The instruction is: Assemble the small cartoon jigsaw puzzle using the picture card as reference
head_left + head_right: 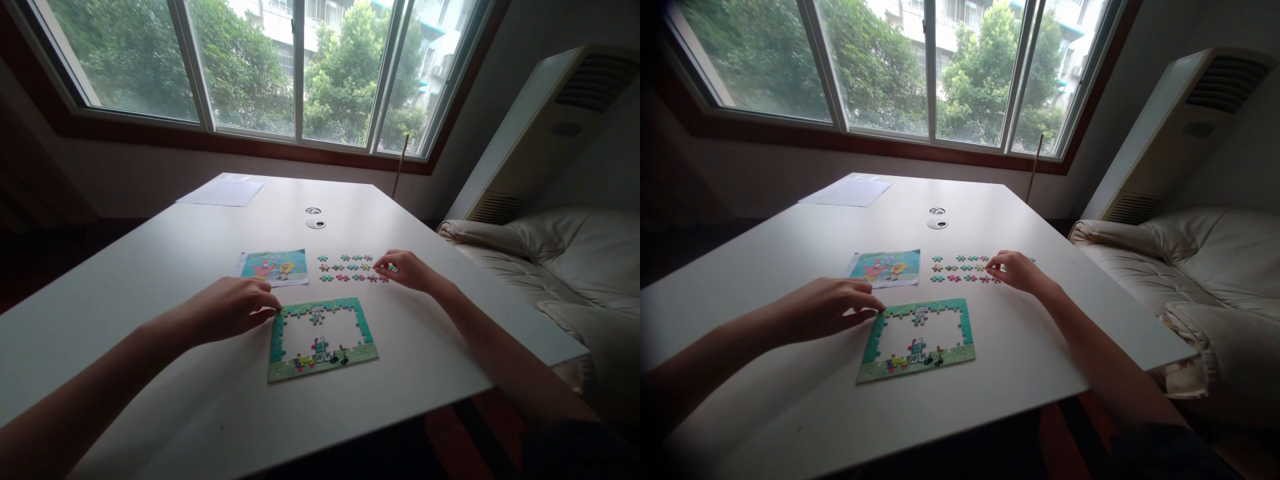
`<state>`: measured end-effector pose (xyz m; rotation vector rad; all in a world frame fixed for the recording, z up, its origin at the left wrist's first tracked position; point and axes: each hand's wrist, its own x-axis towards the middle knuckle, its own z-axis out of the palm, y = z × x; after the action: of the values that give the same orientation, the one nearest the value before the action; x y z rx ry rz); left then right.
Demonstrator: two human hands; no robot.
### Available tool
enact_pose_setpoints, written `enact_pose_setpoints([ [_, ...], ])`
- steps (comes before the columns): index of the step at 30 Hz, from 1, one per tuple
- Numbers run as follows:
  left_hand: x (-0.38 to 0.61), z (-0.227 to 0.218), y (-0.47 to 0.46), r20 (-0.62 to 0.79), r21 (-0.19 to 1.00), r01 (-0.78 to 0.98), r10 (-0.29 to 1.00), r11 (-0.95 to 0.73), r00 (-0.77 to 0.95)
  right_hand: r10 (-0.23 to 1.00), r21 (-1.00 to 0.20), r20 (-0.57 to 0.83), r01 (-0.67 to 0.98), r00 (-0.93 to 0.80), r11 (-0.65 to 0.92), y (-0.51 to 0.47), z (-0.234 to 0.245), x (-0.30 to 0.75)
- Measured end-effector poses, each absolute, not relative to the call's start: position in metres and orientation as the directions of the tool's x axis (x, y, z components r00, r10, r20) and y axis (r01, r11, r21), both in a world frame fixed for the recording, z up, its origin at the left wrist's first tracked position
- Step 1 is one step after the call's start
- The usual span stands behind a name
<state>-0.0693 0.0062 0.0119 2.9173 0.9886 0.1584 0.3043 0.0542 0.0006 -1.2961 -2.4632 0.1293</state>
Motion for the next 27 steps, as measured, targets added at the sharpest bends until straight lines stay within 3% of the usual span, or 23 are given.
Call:
enact_pose_setpoints([
  [27,-0.07,0.011,0.006,0.072,0.092,0.607,0.613,-0.789,0.787,0.779,-0.241,0.199,0.74,-0.595,0.627,0.04,-0.007,0.273],
])
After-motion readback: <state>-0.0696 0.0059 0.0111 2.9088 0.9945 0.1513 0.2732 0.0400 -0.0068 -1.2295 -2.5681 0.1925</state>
